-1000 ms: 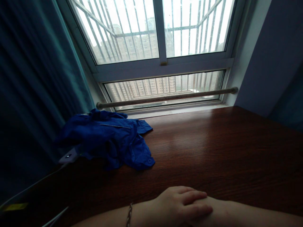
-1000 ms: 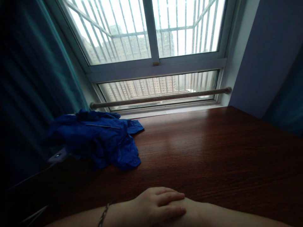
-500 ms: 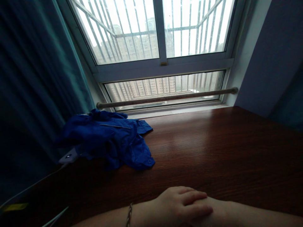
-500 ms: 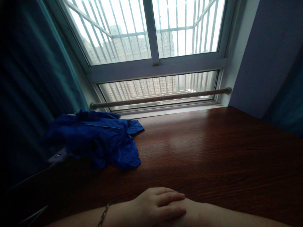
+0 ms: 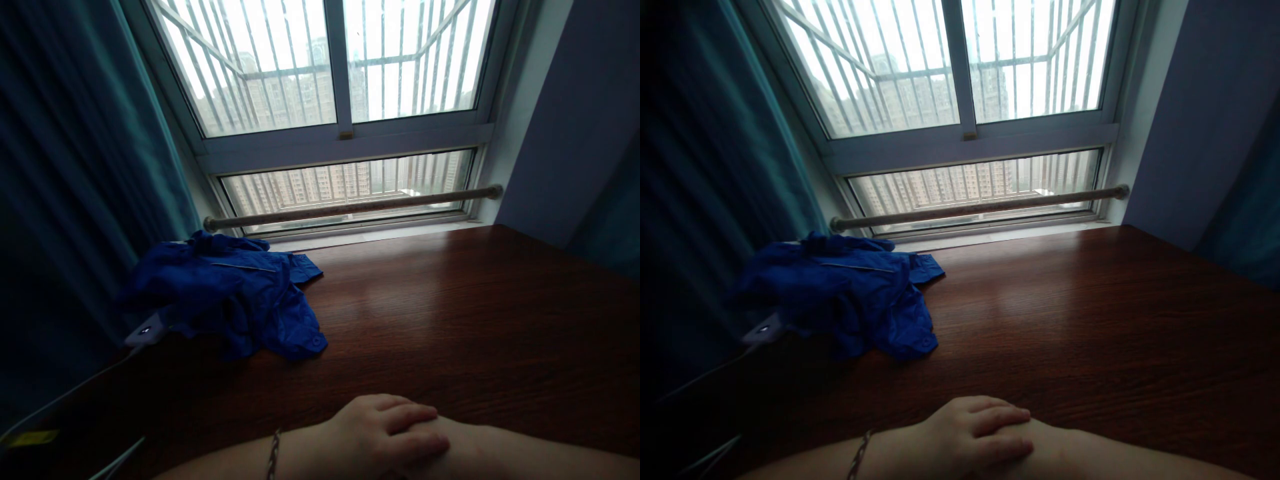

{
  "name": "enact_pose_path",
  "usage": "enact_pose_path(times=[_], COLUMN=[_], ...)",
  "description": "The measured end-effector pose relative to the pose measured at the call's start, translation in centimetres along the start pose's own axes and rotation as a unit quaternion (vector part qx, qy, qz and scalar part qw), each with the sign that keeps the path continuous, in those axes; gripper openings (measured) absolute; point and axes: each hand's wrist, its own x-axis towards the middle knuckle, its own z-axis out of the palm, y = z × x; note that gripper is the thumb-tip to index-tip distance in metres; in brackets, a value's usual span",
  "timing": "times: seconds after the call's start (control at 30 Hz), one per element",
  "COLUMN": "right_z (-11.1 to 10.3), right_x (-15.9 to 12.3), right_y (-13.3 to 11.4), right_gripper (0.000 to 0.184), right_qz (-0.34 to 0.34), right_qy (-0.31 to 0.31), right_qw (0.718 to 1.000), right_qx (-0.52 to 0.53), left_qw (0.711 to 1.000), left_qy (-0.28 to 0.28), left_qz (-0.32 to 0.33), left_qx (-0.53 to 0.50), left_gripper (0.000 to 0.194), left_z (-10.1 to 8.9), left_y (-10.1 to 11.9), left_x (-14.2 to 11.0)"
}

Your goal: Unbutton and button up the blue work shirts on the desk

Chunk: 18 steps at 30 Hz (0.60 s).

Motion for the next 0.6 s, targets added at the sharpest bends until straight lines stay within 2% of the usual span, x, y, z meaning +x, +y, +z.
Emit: enact_pose_path(times=[0.33,0.6], right_z=[0.03,0.27], right_x=[0.17,0.07], right_y=[0.45,0.30], right_gripper=[0.032,0.031], right_qz=[-0.022,-0.022], right_qy=[-0.003,0.022], right_qw=[1.000,0.999], right_qx=[-0.005,0.004], left_qw=[1.000,1.000], left_qy=[-0.004,0.006], left_qz=[0.003,0.002], left_qx=[0.006,0.006], left_gripper=[0.040,0.039], left_z=[-0.21,0.11], left_y=[0.07,-0.05], left_x=[0.03,0.01])
